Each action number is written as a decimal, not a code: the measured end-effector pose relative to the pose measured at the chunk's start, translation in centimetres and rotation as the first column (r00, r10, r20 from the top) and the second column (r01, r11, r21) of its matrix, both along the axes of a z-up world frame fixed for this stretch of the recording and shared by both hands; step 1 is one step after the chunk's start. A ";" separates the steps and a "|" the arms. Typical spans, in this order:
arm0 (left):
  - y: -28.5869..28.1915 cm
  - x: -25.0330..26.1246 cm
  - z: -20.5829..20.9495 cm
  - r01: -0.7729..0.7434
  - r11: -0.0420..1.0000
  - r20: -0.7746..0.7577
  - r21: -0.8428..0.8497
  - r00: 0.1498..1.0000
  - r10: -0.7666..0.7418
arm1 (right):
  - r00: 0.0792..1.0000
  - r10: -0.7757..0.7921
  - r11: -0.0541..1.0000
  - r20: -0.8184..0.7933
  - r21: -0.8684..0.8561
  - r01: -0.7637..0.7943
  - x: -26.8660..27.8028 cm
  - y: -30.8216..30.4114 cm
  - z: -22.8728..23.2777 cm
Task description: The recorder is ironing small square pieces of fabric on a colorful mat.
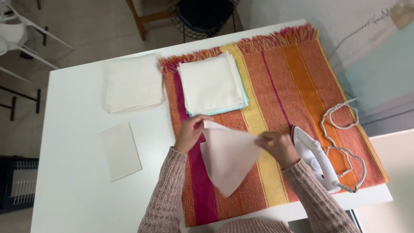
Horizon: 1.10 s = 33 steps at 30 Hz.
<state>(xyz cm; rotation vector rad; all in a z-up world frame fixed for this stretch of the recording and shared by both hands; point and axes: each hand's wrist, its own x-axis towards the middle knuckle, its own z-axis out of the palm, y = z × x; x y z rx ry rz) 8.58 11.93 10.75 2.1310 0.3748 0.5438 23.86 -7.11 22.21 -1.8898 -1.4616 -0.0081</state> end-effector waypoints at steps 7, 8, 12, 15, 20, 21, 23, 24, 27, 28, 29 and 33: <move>-0.1 -4.9 4.2 -0.091 0.995 0.127 0.043 0.988 0.085 | 0.996 0.061 0.998 -0.067 0.035 -0.059 3.8 -1.0 0.7; -0.6 -5.4 4.2 -0.104 0.994 0.144 0.038 0.985 0.097 | 0.995 0.069 0.997 -0.078 0.029 -0.067 4.5 -1.4 0.0; -2.5 -7.1 3.4 -0.135 0.991 0.193 0.013 0.972 0.130 | 0.987 0.079 0.997 -0.137 -0.001 -0.080 6.3 -3.6 -4.7; -6.5 -8.0 -0.5 -0.133 0.991 0.075 0.001 0.988 0.133 | 0.978 0.051 0.993 -0.203 -0.099 -0.072 6.3 -6.9 -10.2; -12.1 -9.9 -6.5 -0.113 0.993 -0.184 -0.045 0.978 0.103 | 0.971 -0.010 0.964 -0.238 -0.260 -0.054 5.5 -11.9 -18.6; -13.2 -10.4 -7.0 -0.111 0.990 -0.265 -0.087 0.961 0.085 | 0.970 0.002 0.952 -0.243 -0.295 -0.076 5.4 -13.1 -20.6; -14.3 -10.7 -7.8 -0.113 0.987 -0.323 -0.114 0.944 0.070 | 0.974 0.054 0.935 -0.219 -0.330 -0.126 5.1 -14.1 -22.2; -15.0 -11.0 -8.0 -0.114 0.984 -0.380 -0.135 0.924 0.055 | 0.974 0.107 0.917 -0.198 -0.360 -0.174 4.8 -14.7 -23.0; -14.6 -11.5 -9.2 -0.066 0.988 -0.422 -0.140 0.907 0.001 | 0.935 0.227 0.820 -0.274 -0.465 -0.335 6.4 -15.6 -26.3; -13.4 -11.2 -9.7 -0.065 0.989 -0.420 -0.135 0.908 0.003 | 0.935 0.228 0.822 -0.270 -0.461 -0.333 7.5 -13.6 -26.2; -12.2 -10.9 -10.2 -0.174 0.970 -0.322 -0.170 0.940 0.113 | 0.906 0.326 0.853 -0.269 -0.329 -0.404 8.4 -11.7 -26.0; -5.9 -7.9 -11.6 -0.491 0.857 -0.239 0.158 0.823 0.515 | 0.985 0.139 0.954 -0.098 -0.254 -0.160 9.6 -2.1 -22.4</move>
